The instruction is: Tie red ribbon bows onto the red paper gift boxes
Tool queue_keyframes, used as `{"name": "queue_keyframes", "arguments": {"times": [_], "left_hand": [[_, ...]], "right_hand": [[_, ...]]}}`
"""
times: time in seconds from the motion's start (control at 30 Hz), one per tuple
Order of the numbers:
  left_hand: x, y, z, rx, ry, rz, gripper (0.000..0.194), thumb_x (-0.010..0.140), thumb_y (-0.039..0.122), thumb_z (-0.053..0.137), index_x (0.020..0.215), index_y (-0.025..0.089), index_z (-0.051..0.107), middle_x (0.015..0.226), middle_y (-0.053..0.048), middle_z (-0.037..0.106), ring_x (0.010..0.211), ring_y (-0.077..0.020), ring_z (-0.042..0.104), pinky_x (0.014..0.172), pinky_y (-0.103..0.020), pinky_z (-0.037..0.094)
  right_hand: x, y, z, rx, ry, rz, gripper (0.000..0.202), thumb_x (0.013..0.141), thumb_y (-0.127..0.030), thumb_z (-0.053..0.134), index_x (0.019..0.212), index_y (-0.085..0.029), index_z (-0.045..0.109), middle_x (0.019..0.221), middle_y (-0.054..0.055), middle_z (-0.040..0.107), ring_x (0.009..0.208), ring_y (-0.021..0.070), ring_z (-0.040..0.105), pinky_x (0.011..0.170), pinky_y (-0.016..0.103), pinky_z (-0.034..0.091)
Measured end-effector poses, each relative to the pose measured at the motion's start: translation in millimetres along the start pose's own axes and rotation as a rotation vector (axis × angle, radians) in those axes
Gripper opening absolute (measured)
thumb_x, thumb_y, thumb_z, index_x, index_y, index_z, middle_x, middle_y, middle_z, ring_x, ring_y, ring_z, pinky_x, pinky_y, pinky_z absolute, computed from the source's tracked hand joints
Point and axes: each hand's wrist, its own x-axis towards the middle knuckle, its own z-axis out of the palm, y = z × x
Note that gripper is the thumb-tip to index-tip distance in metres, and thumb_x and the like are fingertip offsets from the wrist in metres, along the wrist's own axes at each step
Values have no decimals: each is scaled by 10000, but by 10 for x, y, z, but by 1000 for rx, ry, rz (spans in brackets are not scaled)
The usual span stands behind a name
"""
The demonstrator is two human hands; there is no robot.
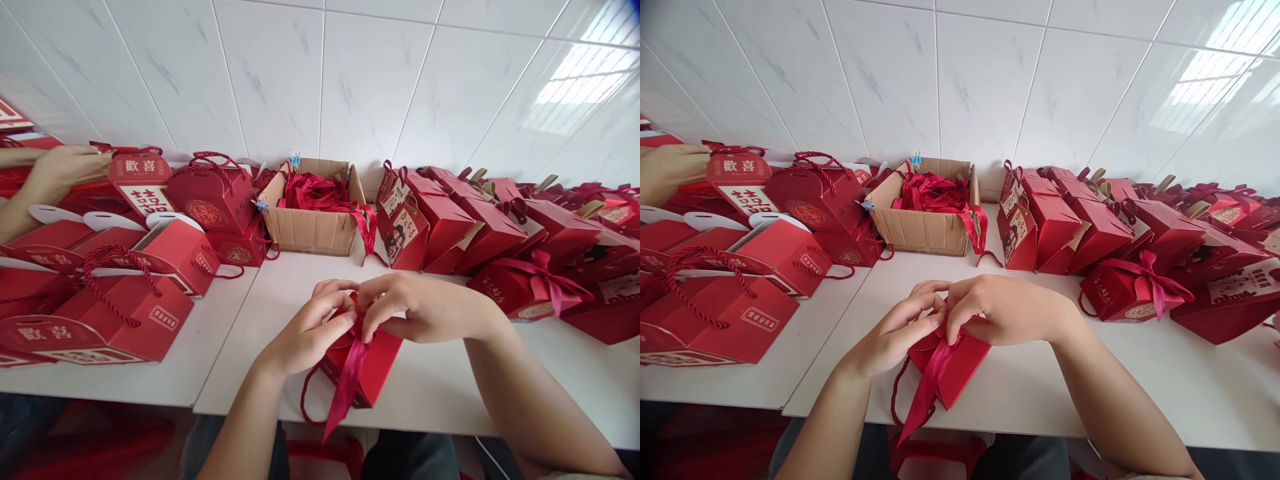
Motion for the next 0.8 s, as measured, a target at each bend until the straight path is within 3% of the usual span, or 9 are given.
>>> {"name": "queue_keyframes", "arguments": {"times": [0.23,0.43,0.57,0.67,0.8], "left_hand": [[-5,9,-30,79,-6,41,109,854,287,586,771,218,581,1335,-33,504,1353,-223,341,1122,-358,274],[4,9,-5,68,2,18,192,881,310,553,719,207,534,1306,-37,522,1330,-224,377,1121,-360,282],[17,-3,1,100,-2,26,189,893,315,537,748,213,602,1334,-35,507,1350,-235,347,1121,-367,278],[18,-18,-3,120,-2,40,223,903,345,525,757,217,635,1342,-35,509,1370,-243,315,1130,-374,264],[8,-12,7,100,6,36,279,917,389,498,724,205,578,1314,-54,527,1354,-242,339,1120,-382,282]], "right_hand": [[-16,14,-11,-8,-13,29,311,847,-7,505,947,-176,747,974,76,687,847,123,621,714,227,467],[-21,30,-23,17,-17,19,291,866,-26,509,944,-172,749,954,71,674,841,114,618,711,209,462],[-25,45,-23,29,-21,21,292,856,-11,513,928,-186,735,991,57,662,847,117,622,731,223,465],[-38,45,-28,39,-6,9,268,857,-5,494,923,-180,687,1007,53,652,864,123,615,749,240,468],[-93,42,-32,46,81,52,251,846,-37,503,1052,-174,543,1029,63,616,841,127,592,716,251,481]]}}
